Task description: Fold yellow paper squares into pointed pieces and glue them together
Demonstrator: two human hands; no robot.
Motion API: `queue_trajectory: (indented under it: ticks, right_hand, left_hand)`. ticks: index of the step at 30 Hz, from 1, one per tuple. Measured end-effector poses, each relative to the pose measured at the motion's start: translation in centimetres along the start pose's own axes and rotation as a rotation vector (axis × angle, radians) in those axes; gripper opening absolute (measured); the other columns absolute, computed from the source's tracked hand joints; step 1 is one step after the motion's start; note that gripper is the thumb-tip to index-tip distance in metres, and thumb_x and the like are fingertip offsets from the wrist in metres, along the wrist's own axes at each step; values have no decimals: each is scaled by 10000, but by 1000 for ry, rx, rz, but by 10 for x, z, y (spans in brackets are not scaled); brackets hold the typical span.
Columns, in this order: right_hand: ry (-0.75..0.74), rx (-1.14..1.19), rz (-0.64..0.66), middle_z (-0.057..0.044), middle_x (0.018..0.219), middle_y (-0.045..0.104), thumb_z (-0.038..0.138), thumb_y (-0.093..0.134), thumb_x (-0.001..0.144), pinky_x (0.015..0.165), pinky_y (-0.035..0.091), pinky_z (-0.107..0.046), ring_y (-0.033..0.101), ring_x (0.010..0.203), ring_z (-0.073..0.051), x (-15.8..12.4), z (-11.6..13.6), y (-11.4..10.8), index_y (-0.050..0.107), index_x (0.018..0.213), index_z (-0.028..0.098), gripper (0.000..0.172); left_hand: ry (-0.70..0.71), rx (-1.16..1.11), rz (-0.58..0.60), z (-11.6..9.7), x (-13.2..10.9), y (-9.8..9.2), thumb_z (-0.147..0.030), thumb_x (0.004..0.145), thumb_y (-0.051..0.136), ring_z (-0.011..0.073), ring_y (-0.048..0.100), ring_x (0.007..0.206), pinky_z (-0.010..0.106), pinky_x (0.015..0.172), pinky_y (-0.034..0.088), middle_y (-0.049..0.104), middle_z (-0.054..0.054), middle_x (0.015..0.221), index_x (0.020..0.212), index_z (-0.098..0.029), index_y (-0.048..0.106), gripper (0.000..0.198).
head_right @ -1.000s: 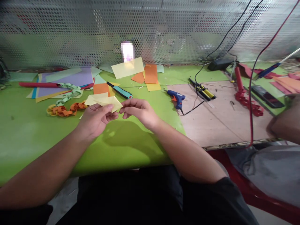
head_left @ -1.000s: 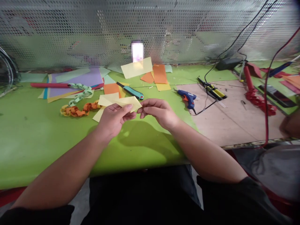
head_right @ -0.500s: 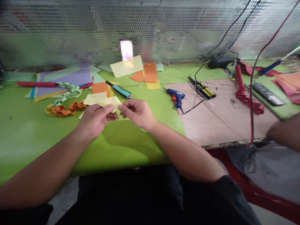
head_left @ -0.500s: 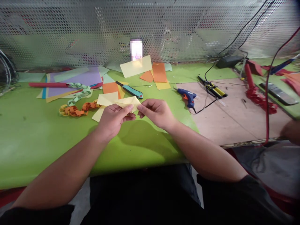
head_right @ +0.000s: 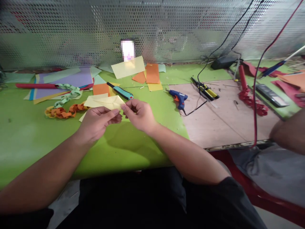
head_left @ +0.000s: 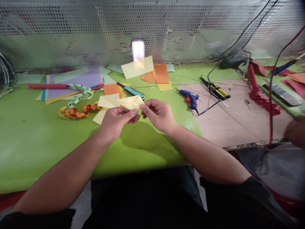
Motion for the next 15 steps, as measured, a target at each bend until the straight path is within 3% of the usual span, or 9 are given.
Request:
queue_trajectory:
  ticks: [15]
  right_hand:
    - [28,150,23,-19,753,718,605,823,860,625,553,-278,677,658,-137,3,-4,2,722,868,179,437]
  left_hand:
    - [-100,-169,-2,0,5,-1,-296,670,994,165,743,693,333,767,633,786,62,750,754,-139,771,285]
Point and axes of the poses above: each hand's wrist, its own x-axis towards the middle knuckle, its own y-axis out of the palm, z = x × y, the point moved 5 cm from there along x, towards the middle knuckle
